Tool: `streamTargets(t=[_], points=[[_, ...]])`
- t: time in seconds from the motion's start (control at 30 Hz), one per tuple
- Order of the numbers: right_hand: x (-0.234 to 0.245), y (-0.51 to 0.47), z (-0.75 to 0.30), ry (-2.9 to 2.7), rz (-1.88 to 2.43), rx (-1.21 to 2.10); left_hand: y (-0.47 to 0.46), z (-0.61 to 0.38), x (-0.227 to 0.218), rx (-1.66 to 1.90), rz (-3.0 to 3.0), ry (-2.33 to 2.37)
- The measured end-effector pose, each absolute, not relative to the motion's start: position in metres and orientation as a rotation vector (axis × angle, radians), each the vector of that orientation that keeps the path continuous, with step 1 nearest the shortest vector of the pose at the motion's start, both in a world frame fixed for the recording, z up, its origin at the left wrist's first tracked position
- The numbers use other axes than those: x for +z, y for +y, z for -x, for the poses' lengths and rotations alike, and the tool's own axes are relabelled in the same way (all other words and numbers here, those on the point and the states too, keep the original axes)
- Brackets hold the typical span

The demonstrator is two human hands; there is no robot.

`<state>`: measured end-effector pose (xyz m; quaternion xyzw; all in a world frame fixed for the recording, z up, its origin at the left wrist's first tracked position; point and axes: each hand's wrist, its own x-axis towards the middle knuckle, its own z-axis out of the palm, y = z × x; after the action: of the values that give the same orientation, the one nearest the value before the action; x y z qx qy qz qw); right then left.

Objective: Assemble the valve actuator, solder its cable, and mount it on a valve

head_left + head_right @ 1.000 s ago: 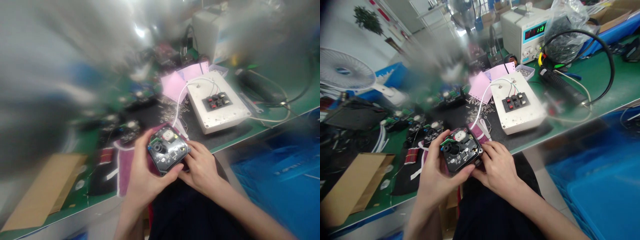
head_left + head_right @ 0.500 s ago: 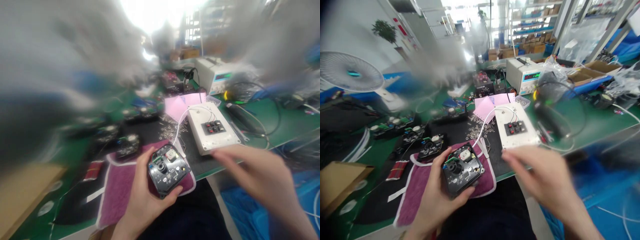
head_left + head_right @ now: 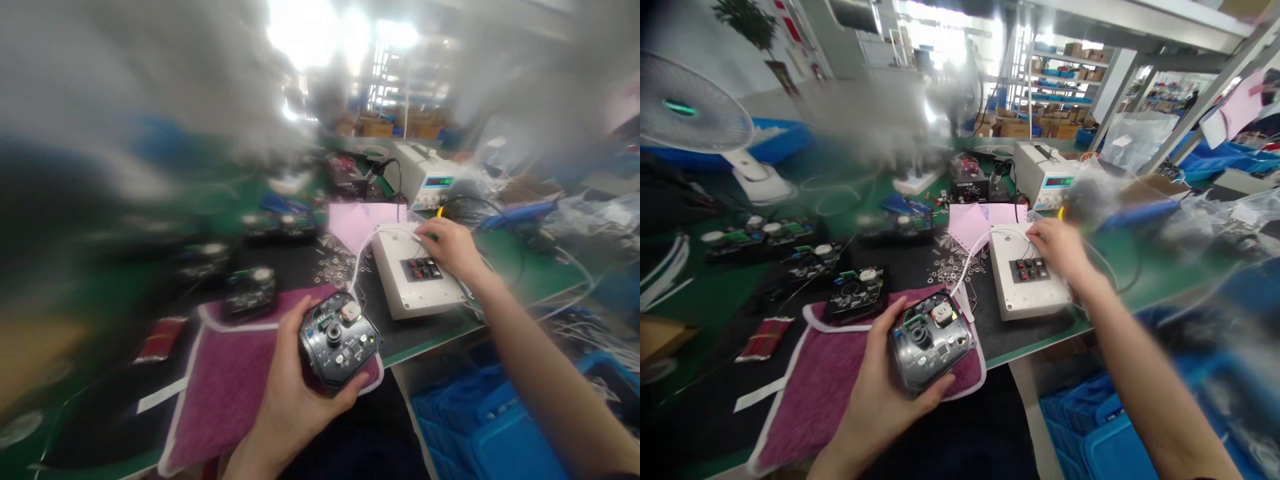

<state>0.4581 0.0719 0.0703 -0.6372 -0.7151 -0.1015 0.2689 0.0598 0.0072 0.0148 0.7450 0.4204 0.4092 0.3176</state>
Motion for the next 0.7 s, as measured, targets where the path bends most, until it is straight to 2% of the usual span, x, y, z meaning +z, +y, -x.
streamTargets(t=[0.33, 0.7], points=[[0.065, 0.069, -0.463, -1.971, 1.681, -0.404, 0.004, -0.068, 0.007, 1.160, -1.744, 0.975], [0.056, 0.071, -0.477, -1.940, 1.731, -0.399, 0.003, -0.068, 0.007, 1.162, -1.711, 0.936]])
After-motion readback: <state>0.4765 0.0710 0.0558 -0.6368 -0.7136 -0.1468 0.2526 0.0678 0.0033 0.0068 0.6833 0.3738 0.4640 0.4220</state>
